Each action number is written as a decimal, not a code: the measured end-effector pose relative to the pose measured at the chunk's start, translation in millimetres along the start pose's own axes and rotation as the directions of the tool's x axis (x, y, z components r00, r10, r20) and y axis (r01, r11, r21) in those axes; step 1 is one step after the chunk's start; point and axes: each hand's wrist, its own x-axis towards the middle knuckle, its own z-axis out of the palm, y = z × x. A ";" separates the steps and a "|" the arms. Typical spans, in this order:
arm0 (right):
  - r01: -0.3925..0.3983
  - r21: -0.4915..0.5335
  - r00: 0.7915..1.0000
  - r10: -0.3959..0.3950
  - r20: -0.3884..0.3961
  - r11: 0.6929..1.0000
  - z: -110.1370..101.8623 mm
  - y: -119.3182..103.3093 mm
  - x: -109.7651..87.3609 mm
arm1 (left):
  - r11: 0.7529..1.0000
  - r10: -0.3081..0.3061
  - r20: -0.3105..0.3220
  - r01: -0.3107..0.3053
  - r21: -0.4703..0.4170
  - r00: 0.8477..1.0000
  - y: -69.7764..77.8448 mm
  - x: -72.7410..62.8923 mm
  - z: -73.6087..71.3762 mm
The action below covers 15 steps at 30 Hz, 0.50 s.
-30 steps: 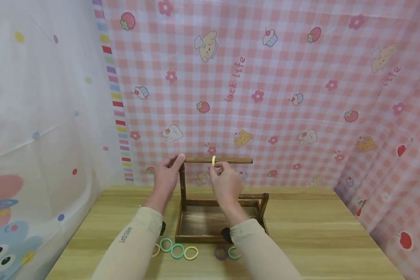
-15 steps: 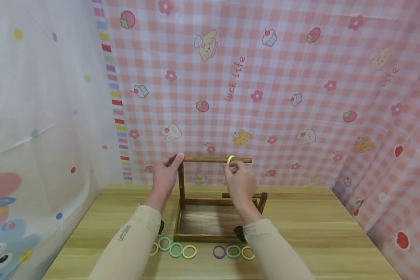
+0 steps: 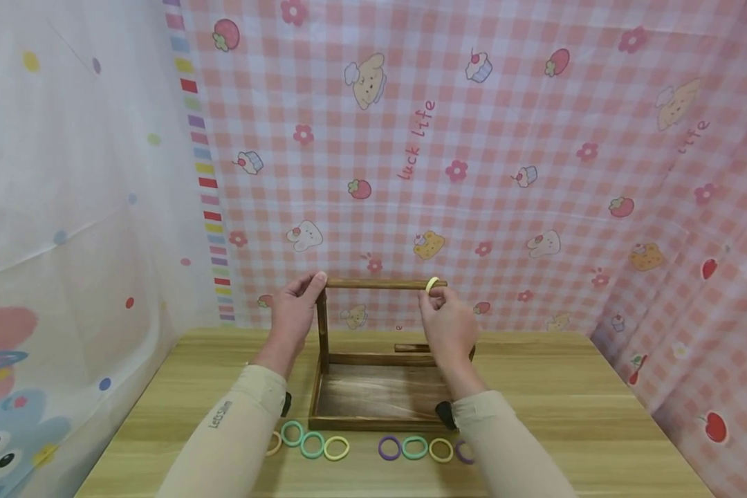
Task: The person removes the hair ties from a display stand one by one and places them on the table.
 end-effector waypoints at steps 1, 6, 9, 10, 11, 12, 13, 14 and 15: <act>0.000 -0.007 1.000 0.000 -0.003 1.000 -0.8 1.2 0.6 | 1.000 -0.001 0.001 0.001 0.000 1.000 -0.2 0.2 0.0; -0.006 -0.017 1.000 0.006 -0.021 1.000 -3.8 6.7 2.9 | 1.000 -0.013 0.005 0.013 -0.001 1.000 0.1 0.1 -0.3; -0.023 -0.012 0.999 0.023 -0.036 1.000 -5.3 10.4 4.1 | 1.000 -0.016 0.008 0.016 -0.003 1.000 0.3 -0.2 -0.8; -0.028 -0.012 0.999 0.028 -0.040 1.000 -5.8 12.1 4.4 | 1.000 -0.014 0.010 0.014 -0.005 1.000 0.2 -0.2 -0.9; -0.032 -0.009 0.999 0.031 -0.043 0.999 -6.5 13.9 4.5 | 1.000 -0.013 0.010 0.013 -0.007 1.000 0.1 0.0 -1.0; -0.034 -0.009 0.998 0.033 -0.043 0.999 -6.9 15.9 4.5 | 1.000 -0.013 0.011 0.013 -0.007 1.000 -0.1 0.2 -1.0; -0.038 -0.013 0.998 0.038 -0.046 0.999 -7.2 17.8 4.5 | 1.000 -0.012 0.012 0.012 -0.008 1.000 -0.1 0.3 -1.1; -0.040 -0.017 0.998 0.039 -0.047 0.999 -7.7 19.6 4.4 | 1.000 -0.012 0.012 0.012 -0.009 1.000 0.2 0.2 -1.1; -0.045 -0.026 0.998 0.044 -0.046 0.999 -8.3 21.0 4.0 | 1.000 -0.010 0.011 0.010 -0.011 1.000 0.1 0.2 -1.2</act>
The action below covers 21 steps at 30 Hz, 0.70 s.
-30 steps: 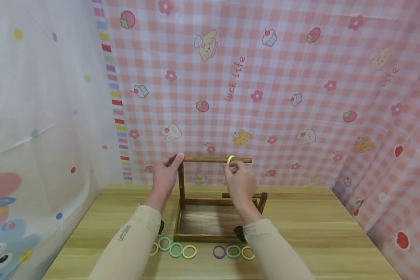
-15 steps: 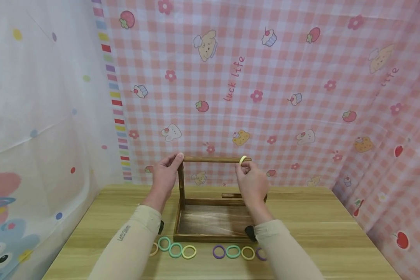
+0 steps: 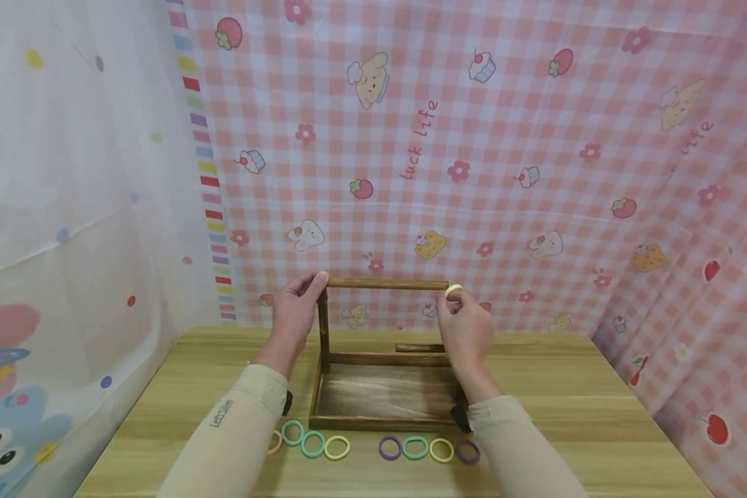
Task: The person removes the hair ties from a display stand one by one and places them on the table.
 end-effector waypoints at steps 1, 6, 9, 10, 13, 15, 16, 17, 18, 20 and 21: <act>-0.006 -0.007 1.000 0.006 0.003 1.000 -0.8 1.2 -0.3 | 1.000 0.002 -0.002 -0.002 0.000 1.000 0.3 -0.3 0.3; -0.032 -0.047 0.999 0.033 0.021 0.998 -5.1 4.3 -3.1 | 1.000 0.009 -0.017 -0.009 0.006 1.000 1.3 -1.4 1.6; -0.019 -0.042 0.999 0.021 0.036 0.999 -5.9 4.9 -6.0 | 1.000 0.003 -0.024 -0.003 0.009 1.000 0.7 -0.9 1.5; -0.014 -0.034 0.999 0.015 0.044 0.999 -6.3 4.6 -7.4 | 1.000 0.001 -0.026 0.000 0.010 1.000 0.5 -0.7 1.5; -0.001 0.006 0.996 0.001 0.090 1.000 -8.1 2.0 -14.2 | 1.000 -0.012 -0.025 0.012 0.010 1.000 0.9 -0.6 1.1; 0.009 0.044 0.990 -0.015 0.139 0.999 -10.0 -1.0 -20.8 | 1.000 -0.019 -0.022 0.020 0.012 1.000 1.7 -0.9 1.0; 0.017 0.062 0.986 -0.028 0.167 0.998 -11.2 -2.9 -24.7 | 1.000 -0.022 -0.021 0.022 0.012 1.000 2.2 -1.0 1.0; 0.029 0.083 0.979 -0.045 0.198 0.996 -12.4 -5.1 -29.0 | 1.000 -0.024 -0.018 0.024 0.012 1.000 2.7 -1.2 1.0; 0.044 0.104 0.971 -0.067 0.229 0.994 -13.2 -7.2 -33.3 | 1.000 -0.024 -0.016 0.024 0.014 1.000 2.9 -1.1 0.9; 0.075 0.148 0.949 -0.117 0.293 0.986 -15.2 -12.0 -42.4 | 1.000 -0.020 -0.016 0.020 0.014 1.000 3.5 -1.4 1.1; 0.092 0.172 0.934 -0.145 0.325 0.981 -16.3 -14.8 -47.2 | 1.000 -0.016 -0.017 0.016 0.012 1.000 3.6 -1.4 1.0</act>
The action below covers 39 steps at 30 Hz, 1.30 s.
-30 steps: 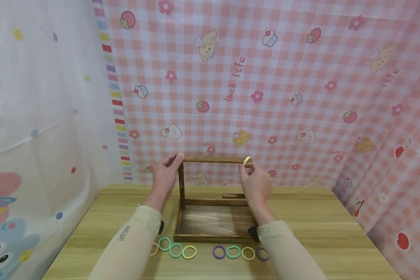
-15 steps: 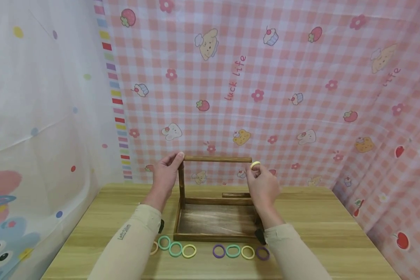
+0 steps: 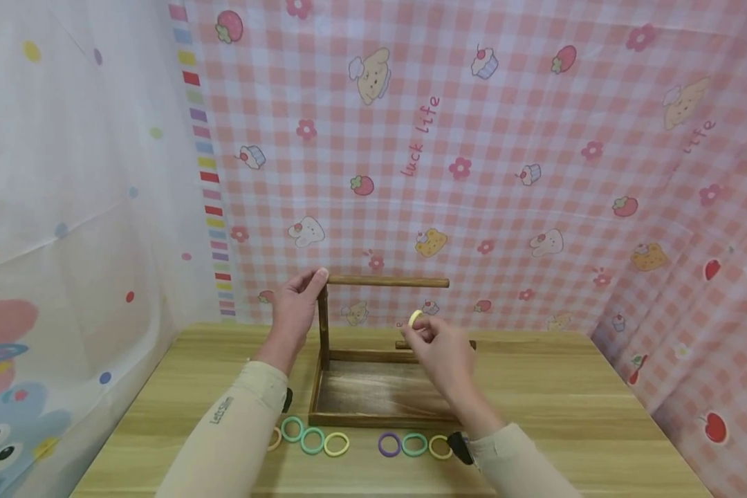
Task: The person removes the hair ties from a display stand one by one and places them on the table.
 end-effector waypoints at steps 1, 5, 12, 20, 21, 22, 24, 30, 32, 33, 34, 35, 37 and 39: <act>0.021 0.023 0.999 -0.022 0.041 0.999 1.2 -2.9 -4.4 | 1.000 0.002 -0.001 -0.002 0.001 1.000 0.3 -0.1 0.0; 0.124 0.105 0.971 -0.143 0.193 0.987 6.9 -11.5 -24.0 | 1.000 0.005 -0.004 -0.005 0.008 1.000 0.7 -0.2 -0.1; 0.213 0.280 0.851 -0.319 0.417 0.936 19.7 -9.2 -60.9 | 1.000 0.001 -0.012 -0.001 -0.004 1.000 0.4 0.6 1.3; 0.204 0.169 0.789 -0.264 0.555 0.964 36.0 11.4 -91.3 | 1.000 0.000 -0.017 0.000 -0.012 1.000 -0.4 1.4 1.3; 0.225 0.153 0.784 -0.272 0.558 0.962 37.6 12.9 -93.6 | 1.000 0.001 -0.017 -0.001 -0.011 1.000 -0.3 1.3 1.2; 0.251 0.136 0.781 -0.284 0.557 0.958 39.2 14.3 -95.3 | 1.000 0.001 -0.017 -0.001 -0.008 1.000 -0.2 1.0 1.0; 0.286 0.107 0.776 -0.296 0.557 0.952 41.9 15.9 -97.9 | 1.000 0.003 -0.016 -0.003 -0.004 1.000 -0.1 0.8 0.9; 0.340 0.035 0.782 -0.303 0.544 0.940 48.3 18.9 -101.7 | 1.000 0.009 -0.011 -0.009 -0.011 1.000 -1.5 1.6 1.4; 0.356 0.012 0.788 -0.307 0.534 0.934 50.2 20.3 -102.4 | 1.000 0.009 -0.011 -0.009 -0.008 1.000 -1.9 1.7 1.3; 0.362 0.002 0.790 -0.308 0.530 0.932 51.0 21.0 -102.7 | 1.000 0.009 -0.011 -0.009 -0.008 1.000 -2.0 1.8 1.3; 0.366 -0.009 0.792 -0.306 0.529 0.931 51.5 21.4 -103.0 | 1.000 0.011 -0.011 -0.011 -0.010 1.000 -2.1 1.8 1.3; 0.369 -0.020 0.793 -0.303 0.529 0.929 52.1 21.9 -103.2 | 1.000 0.013 -0.011 -0.013 -0.011 1.000 -2.1 1.9 1.2; 0.373 -0.033 0.792 -0.300 0.532 0.927 52.5 21.7 -103.6 | 1.000 0.016 -0.009 -0.016 -0.010 1.000 -2.4 2.2 1.0; 0.366 -0.039 0.788 -0.287 0.544 0.930 53.9 21.7 -103.8 | 1.000 0.020 -0.011 -0.020 -0.008 1.000 -2.2 2.0 0.8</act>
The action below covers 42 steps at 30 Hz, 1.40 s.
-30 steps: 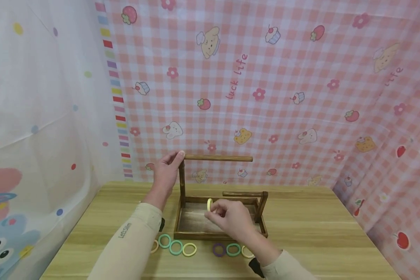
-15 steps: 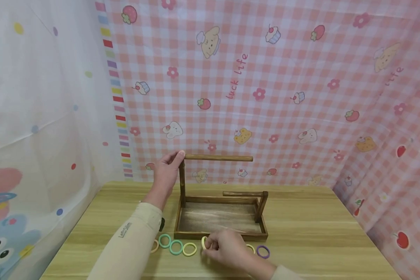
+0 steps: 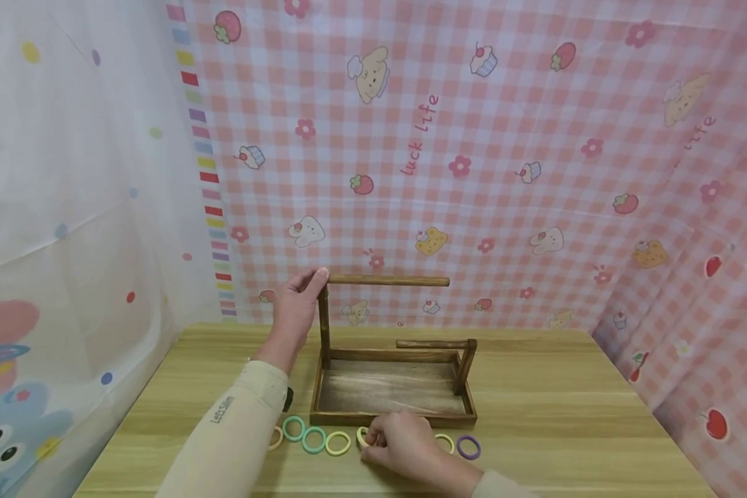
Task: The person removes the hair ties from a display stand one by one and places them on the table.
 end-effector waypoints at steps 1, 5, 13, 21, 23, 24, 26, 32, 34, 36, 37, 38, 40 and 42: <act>-0.002 0.000 1.000 0.002 0.005 1.000 0.6 -0.1 0.4 | 1.000 0.001 -0.001 -0.001 0.003 1.000 0.1 -0.1 -0.2; -0.002 -0.012 1.000 0.002 0.016 1.000 1.9 -1.2 1.8 | 1.000 0.001 -0.005 -0.001 0.007 1.000 0.8 -0.5 -0.4; -0.021 -0.028 1.000 0.021 0.010 0.999 2.5 -4.3 0.6 | 1.000 -0.005 -0.002 0.005 0.003 1.000 1.4 -0.1 -0.3; -0.020 -0.023 1.000 0.020 0.012 1.000 1.9 -7.5 -0.1 | 1.000 -0.012 0.014 0.012 -0.003 1.000 1.6 -0.9 -0.3; -0.014 -0.020 1.000 0.015 0.014 1.000 1.5 -7.9 -0.1 | 1.000 -0.015 0.016 0.015 0.000 1.000 1.6 -1.3 -0.5; -0.013 -0.014 1.000 0.013 0.017 1.000 1.3 -8.0 -0.1 | 1.000 -0.014 0.016 0.014 0.001 1.000 1.6 -1.4 -0.5; -0.012 0.002 1.000 0.012 0.022 1.000 0.5 -8.4 -0.2 | 1.000 -0.012 0.013 0.012 0.006 1.000 1.7 -2.1 -0.6; -0.063 0.142 0.998 0.060 0.023 0.988 -6.5 -8.5 -2.3 | 1.000 -0.004 0.011 0.003 0.011 1.000 0.6 -1.7 -0.7; -0.091 0.192 0.996 0.088 0.020 0.977 -11.2 -7.9 -3.4 | 1.000 -0.003 0.011 0.003 0.014 1.000 0.5 -1.9 -0.6; -0.111 0.233 0.994 0.109 0.024 0.966 -17.3 -6.5 -5.1 | 1.000 -0.003 0.009 0.002 0.015 1.000 0.7 -2.0 -0.5; -0.127 0.259 0.992 0.122 0.034 0.957 -20.8 -5.2 -6.0 | 1.000 -0.002 0.009 0.002 0.015 1.000 0.8 -2.1 -0.4; -0.145 0.283 0.989 0.138 0.046 0.948 -24.6 -3.8 -7.4 | 1.000 -0.002 0.010 0.002 0.016 1.000 0.9 -2.1 -0.5; -0.181 0.327 0.983 0.168 0.069 0.928 -32.4 0.4 -10.8 | 1.000 -0.003 0.010 0.003 0.019 1.000 1.0 -1.9 -0.7; -0.205 0.357 0.979 0.191 0.075 0.911 -40.0 6.7 -15.1 | 1.000 -0.004 0.012 0.003 0.018 1.000 1.0 -1.8 -1.1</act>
